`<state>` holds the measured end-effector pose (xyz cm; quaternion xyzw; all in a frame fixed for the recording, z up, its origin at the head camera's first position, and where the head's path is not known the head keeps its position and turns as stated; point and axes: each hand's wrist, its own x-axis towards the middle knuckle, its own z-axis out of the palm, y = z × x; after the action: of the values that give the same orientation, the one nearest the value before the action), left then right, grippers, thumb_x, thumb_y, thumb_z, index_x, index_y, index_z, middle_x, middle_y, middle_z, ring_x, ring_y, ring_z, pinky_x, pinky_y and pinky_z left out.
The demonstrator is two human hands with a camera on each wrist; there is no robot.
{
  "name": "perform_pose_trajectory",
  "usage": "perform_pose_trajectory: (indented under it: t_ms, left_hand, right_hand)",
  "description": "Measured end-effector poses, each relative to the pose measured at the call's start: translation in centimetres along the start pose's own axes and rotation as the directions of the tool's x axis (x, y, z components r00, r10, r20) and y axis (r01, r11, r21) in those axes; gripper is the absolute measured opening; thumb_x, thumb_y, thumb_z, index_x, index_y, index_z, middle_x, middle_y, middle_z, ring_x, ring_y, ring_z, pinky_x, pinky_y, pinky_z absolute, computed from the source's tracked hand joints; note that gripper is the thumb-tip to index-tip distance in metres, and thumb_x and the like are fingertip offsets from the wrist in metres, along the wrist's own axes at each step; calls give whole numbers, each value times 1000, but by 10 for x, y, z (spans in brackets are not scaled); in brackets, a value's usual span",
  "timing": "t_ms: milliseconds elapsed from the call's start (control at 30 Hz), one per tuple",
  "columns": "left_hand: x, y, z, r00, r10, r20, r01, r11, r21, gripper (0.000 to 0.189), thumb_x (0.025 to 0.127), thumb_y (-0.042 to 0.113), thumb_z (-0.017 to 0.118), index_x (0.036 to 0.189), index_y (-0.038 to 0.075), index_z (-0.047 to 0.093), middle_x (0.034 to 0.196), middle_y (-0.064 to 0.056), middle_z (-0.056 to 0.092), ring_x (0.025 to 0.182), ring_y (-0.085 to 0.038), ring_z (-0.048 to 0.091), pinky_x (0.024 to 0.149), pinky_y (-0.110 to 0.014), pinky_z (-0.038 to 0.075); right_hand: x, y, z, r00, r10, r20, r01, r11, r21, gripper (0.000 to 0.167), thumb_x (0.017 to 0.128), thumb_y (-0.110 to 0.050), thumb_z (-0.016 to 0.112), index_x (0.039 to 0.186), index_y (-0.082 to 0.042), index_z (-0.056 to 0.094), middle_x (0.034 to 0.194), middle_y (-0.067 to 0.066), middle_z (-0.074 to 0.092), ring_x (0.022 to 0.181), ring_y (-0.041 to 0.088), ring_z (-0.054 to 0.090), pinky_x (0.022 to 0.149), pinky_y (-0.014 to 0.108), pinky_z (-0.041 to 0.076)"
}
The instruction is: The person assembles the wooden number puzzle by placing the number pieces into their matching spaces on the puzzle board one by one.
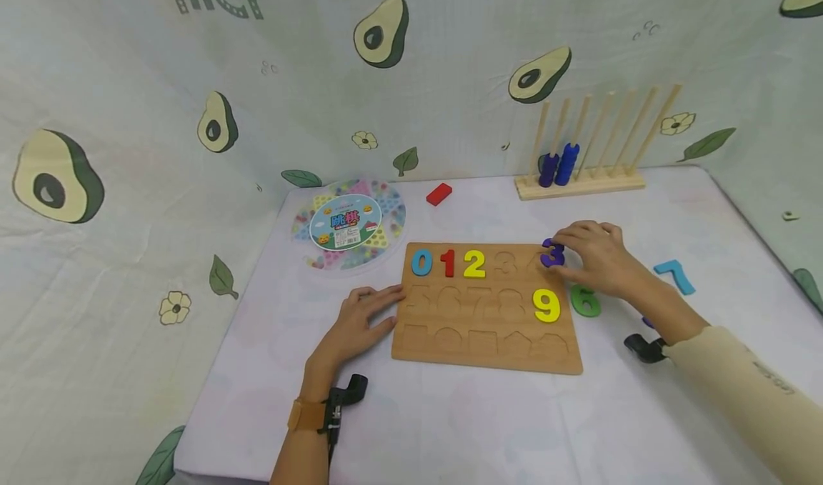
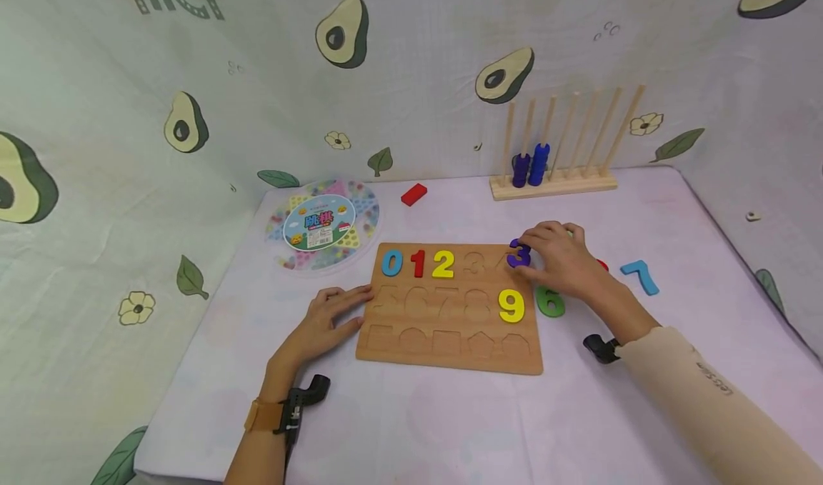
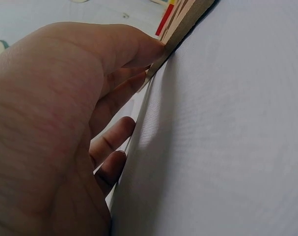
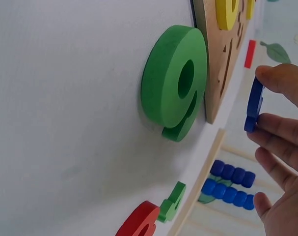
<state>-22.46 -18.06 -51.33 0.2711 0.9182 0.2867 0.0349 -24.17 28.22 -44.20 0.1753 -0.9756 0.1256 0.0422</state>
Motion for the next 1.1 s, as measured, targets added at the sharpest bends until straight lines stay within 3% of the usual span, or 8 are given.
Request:
perform_pose_trajectory:
  t_ms: [700, 1100]
  left_hand:
    - [0, 4, -3, 998, 54, -31, -53, 999, 8, 47, 98, 32, 64, 144, 24, 57, 152, 8, 46, 124, -27, 38, 99, -54, 30]
    - [1, 3, -2, 1000, 19, -6, -19, 1000, 16, 47, 99, 35, 61, 146, 29, 55, 153, 14, 44, 126, -25, 36, 101, -52, 29]
  right_hand:
    - [11, -21, 4, 998, -55, 16, 55, 998, -2, 51, 85, -33, 80, 125, -3, 67, 130, 16, 62, 130, 39, 39, 104, 69, 15]
    - [17, -28, 8, 996, -84, 20, 84, 996, -11, 49, 87, -38, 77, 122, -5, 69, 128, 14, 64, 129, 37, 40, 104, 68, 16]
